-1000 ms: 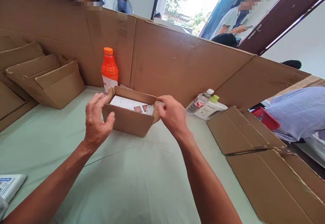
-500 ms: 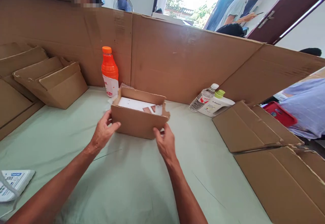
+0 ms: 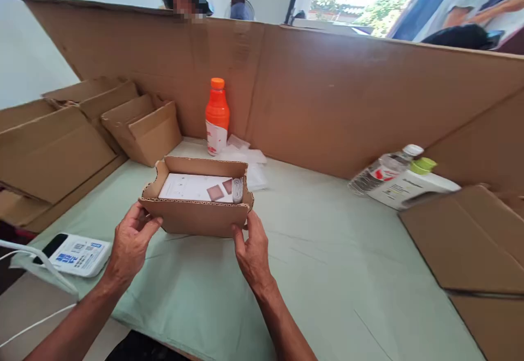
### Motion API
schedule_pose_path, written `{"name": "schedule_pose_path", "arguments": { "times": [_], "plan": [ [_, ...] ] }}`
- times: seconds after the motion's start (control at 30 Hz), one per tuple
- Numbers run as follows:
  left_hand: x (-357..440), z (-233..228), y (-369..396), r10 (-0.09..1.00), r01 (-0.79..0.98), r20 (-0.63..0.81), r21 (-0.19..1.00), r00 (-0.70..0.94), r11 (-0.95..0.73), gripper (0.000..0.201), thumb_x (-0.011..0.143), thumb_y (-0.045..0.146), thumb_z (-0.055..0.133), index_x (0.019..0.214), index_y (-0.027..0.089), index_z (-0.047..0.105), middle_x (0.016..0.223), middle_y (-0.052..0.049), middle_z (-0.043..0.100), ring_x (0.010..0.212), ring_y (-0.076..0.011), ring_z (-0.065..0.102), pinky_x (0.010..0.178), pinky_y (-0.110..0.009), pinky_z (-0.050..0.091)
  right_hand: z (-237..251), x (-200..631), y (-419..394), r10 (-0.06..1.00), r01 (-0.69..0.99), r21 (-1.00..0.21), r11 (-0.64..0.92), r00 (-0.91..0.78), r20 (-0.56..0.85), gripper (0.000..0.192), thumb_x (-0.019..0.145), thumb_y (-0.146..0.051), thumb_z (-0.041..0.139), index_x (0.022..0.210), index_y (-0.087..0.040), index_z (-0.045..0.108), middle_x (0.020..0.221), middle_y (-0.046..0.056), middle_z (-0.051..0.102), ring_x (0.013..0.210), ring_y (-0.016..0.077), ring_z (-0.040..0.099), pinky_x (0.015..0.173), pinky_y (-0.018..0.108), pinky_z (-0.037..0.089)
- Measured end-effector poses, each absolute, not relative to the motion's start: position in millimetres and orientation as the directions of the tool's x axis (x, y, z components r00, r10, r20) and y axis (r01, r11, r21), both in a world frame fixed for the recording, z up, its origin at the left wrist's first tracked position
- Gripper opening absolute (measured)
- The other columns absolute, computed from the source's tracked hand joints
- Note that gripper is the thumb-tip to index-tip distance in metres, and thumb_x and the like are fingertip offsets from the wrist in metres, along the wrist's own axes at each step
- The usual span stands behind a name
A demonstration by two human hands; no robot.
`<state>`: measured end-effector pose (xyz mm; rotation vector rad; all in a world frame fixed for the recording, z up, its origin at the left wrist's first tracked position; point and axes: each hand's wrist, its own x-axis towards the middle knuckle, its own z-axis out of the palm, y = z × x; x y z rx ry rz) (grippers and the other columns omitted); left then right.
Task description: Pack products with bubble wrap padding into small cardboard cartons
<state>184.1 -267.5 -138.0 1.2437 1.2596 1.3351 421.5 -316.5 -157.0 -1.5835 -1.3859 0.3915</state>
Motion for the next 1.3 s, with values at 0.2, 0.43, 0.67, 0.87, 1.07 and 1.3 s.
{"name": "schedule_pose_path", "arguments": {
  "times": [0.2,0.43,0.67,0.87,1.07,1.3],
  "plan": [
    [160.0,-148.0,-271.5,0.967,-0.011,0.116,0.992,-0.226,-0.122,0.055,0.083,0.025,0.066,0.136,0.026,0.054,0.131,-0.005,0.065,0.127,-0.0227,0.056,0.108,-0.034,0.043,-153.6,394.0,-269.4,0.935,0.575,-0.803,0.159,0.172,0.309,0.015,0.090,-0.030,0.051,0.099,-0.021,0.058,0.089,0.004,0.065,0.081,0.0198,0.059,0.071,0.033,0.051],
    [115.8,-153.1,-265.0,0.882,-0.044,0.161,0.979,-0.442,-0.201,0.066,0.081,0.024,0.069,0.144,0.026,0.048,0.144,-0.007,0.056,0.133,-0.0252,0.053,0.114,-0.039,0.040,-151.3,326.2,-179.5,0.959,0.583,-0.769,0.261,-0.065,0.276,0.036,0.089,-0.027,0.047,0.123,-0.020,0.057,0.109,0.008,0.069,0.093,0.0220,0.063,0.085,0.037,0.052],
    [99.6,-156.2,-266.9,0.817,0.009,0.193,0.975,-0.544,-0.224,0.077,0.082,0.023,0.069,0.152,0.030,0.038,0.161,-0.006,0.037,0.149,-0.0284,0.034,0.120,-0.043,0.033,-162.8,247.5,-94.2,0.959,0.624,-0.729,0.283,-0.200,0.200,0.049,0.090,-0.024,0.050,0.139,-0.017,0.051,0.124,0.015,0.065,0.110,0.0281,0.061,0.100,0.047,0.047],
    [94.9,-163.6,-251.2,0.798,0.033,0.195,0.976,-0.570,-0.215,0.077,0.081,0.024,0.069,0.151,0.029,0.039,0.162,-0.008,0.035,0.152,-0.0303,0.028,0.122,-0.050,0.028,-185.6,207.7,-68.2,0.917,0.531,-0.769,0.355,-0.359,0.175,0.066,0.088,-0.026,0.058,0.150,-0.017,0.038,0.147,0.016,0.052,0.131,0.0270,0.053,0.106,0.043,0.048],
    [88.2,-168.8,-230.2,0.769,0.047,0.236,0.965,-0.594,-0.260,0.079,0.077,0.022,0.070,0.150,0.022,0.040,0.158,-0.012,0.040,0.148,-0.0300,0.036,0.120,-0.046,0.034,-211.6,212.7,-83.0,0.867,0.511,-0.772,0.379,-0.488,0.103,0.073,0.088,-0.027,0.060,0.155,-0.014,0.033,0.157,0.017,0.042,0.143,0.0278,0.043,0.117,0.045,0.038],
    [76.6,-174.8,-208.9,0.713,0.142,0.319,0.944,-0.625,-0.298,0.084,0.072,0.020,0.072,0.149,0.020,0.039,0.156,-0.014,0.043,0.146,-0.0273,0.040,0.119,-0.040,0.036,-206.8,202.9,-86.0,0.795,0.533,-0.721,0.443,-0.606,0.040,0.084,0.083,-0.031,0.069,0.155,-0.010,0.032,0.161,0.020,0.034,0.149,0.0317,0.034,0.122,0.047,0.029]
  ]
}}
